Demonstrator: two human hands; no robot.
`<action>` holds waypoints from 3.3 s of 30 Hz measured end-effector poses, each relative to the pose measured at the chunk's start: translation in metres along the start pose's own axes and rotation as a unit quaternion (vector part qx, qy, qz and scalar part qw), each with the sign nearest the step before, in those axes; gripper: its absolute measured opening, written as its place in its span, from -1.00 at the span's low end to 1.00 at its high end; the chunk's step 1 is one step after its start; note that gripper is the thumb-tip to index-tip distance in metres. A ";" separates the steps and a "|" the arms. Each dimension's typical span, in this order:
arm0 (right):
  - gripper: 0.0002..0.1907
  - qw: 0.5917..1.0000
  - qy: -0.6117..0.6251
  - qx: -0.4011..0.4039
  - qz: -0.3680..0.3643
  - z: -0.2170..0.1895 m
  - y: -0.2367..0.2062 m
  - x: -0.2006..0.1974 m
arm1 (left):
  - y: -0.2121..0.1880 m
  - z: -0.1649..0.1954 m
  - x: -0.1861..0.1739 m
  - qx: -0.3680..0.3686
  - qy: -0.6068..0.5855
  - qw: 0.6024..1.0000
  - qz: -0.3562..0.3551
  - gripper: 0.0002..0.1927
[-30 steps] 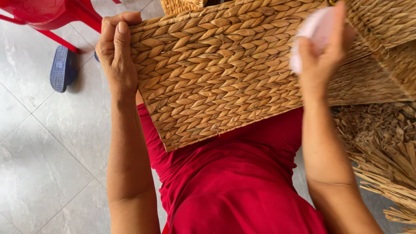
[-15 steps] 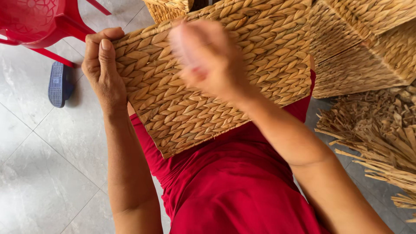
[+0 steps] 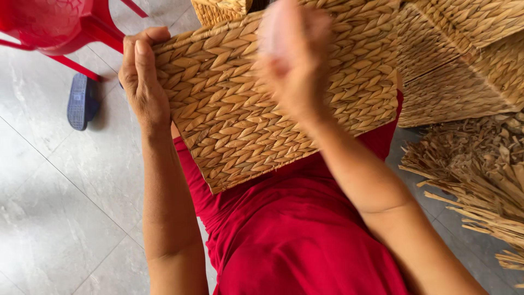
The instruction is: The person sits on the floor and brushes the woven surface of a water-hyacinth basket lid with a pink brush, then opens the basket and brushes its interior and inner walls, working through several woven storage baskets one at a time.
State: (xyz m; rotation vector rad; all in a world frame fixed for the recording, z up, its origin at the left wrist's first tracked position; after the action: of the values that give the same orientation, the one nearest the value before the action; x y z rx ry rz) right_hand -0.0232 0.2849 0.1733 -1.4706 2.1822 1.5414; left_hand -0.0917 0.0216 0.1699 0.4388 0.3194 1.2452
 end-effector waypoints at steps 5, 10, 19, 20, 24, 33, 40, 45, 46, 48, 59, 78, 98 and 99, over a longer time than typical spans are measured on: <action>-0.26 0.980 0.090 -0.126 -0.122 -0.137 0.004 0.057 | 0.003 0.003 0.000 0.008 -0.040 0.999 -0.013 -0.56; -0.20 0.983 0.049 -0.132 -0.115 -0.093 0.009 0.039 | -0.003 0.001 -0.004 -0.002 -0.028 1.000 -0.003 -0.71; -0.24 0.990 -0.104 0.092 -0.023 0.155 -0.015 -0.120 | 0.002 -0.009 -0.003 -0.020 -0.041 0.999 -0.003 -0.74; -0.18 0.988 -0.115 0.103 -0.013 0.162 -0.018 -0.126 | 0.001 -0.008 -0.003 -0.014 -0.042 0.999 -0.002 -0.74; -0.08 0.991 -0.095 0.093 -0.012 0.106 -0.032 -0.082 | 0.002 -0.006 -0.002 -0.006 -0.054 0.999 -0.006 -0.74; -0.16 0.971 0.094 -0.113 -0.186 -0.148 -0.041 0.033 | 0.004 -0.010 -0.003 0.000 -0.039 0.999 0.001 -0.74; -0.22 0.978 0.038 -0.120 -0.167 -0.081 -0.052 0.012 | -0.001 -0.010 -0.008 0.008 -0.010 1.000 0.006 -0.72; -0.20 0.991 -0.065 0.024 -0.117 0.056 -0.065 -0.071 | -0.001 -0.012 -0.006 0.010 -0.033 0.999 -0.005 -0.73; -0.19 0.986 -0.101 0.069 -0.110 0.085 -0.066 -0.091 | 0.000 -0.011 -0.005 0.011 -0.038 0.999 -0.008 -0.73; -0.13 0.987 -0.113 0.091 -0.069 0.113 -0.069 -0.121 | 0.001 -0.009 -0.003 0.017 -0.036 0.999 -0.015 -0.74; -0.20 0.982 0.101 -0.039 -0.152 -0.080 -0.056 0.000 | 0.007 -0.009 -0.003 0.026 -0.026 0.999 -0.025 -0.73; -0.17 0.986 -0.087 0.106 -0.099 0.074 -0.092 -0.134 | -0.004 -0.018 -0.010 0.018 0.002 1.000 0.007 -0.73; -0.21 0.979 -0.112 0.133 -0.103 0.078 -0.132 -0.156 | -0.003 0.000 -0.002 0.032 -0.003 0.999 -0.007 -0.71; -0.19 0.980 -0.105 0.145 -0.085 0.085 -0.131 -0.164 | -0.003 0.001 -0.002 0.035 0.004 0.999 -0.007 -0.71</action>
State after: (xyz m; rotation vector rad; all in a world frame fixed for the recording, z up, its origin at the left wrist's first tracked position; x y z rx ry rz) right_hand 0.1246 0.4520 0.1332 -1.2991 2.0001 1.2029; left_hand -0.0897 0.0192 0.1693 0.4909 0.3721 1.2248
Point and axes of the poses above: each hand's wrist, its own y-axis towards the middle knuckle, its own x-axis out of the palm, z = x × y, the point moved 7 cm from there along y, towards the middle knuckle, and after that the axes turned 10 degrees about -z, right-handed, at the moved point
